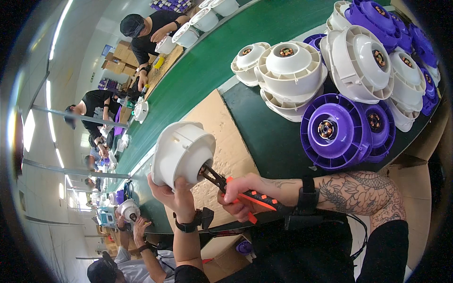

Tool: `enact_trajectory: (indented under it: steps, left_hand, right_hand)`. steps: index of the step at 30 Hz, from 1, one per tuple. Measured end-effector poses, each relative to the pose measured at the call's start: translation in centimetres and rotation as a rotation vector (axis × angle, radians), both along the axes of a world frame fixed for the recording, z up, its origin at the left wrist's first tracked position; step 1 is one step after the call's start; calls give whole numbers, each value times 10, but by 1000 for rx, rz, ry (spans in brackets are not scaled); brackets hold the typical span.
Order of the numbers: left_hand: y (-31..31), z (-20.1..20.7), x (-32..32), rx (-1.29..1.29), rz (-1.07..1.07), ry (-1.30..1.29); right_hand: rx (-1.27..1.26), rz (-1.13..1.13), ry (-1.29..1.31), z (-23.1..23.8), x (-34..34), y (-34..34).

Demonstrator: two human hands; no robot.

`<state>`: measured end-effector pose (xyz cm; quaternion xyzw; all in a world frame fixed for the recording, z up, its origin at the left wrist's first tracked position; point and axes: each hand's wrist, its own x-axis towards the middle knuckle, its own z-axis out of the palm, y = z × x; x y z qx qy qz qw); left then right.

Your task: The person uses a soldering iron to work on the internal components of white and purple fan housings at a factory assembly line. They repeatedly pick up housings, apply the tool to the center, and place the finished units into a cardboard box.

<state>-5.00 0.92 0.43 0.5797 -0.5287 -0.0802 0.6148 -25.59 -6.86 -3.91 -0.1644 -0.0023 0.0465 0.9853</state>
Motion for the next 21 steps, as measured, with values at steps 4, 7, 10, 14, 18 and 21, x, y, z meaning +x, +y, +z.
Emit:
enact_trajectory:
  steps: [4, 7, 10, 14, 18, 21]
  left_hand:
    - [-1, 0, 12, -17, -61, -120]
    - [-18, 18, -4, 30, -102, -217]
    - [-15, 27, -3, 196, -21, -305]
    - [-9, 13, -7, 51, -47, 5]
    - [-8, -10, 5, -38, -38, 3]
    - [-12, -12, 6, -47, -61, -92]
  right_hand:
    - [-553, -133, 236, 26, -6, -9]
    - [-1177, -227, 462, 16, -5, -12]
    - [-1300, -207, 472, 17, -3, -12]
    - [-1052, -228, 287, 4, -6, -16]
    - [-403, -107, 189, 6, -5, -5]
    - [-433, -93, 309, 8, -8, -8]
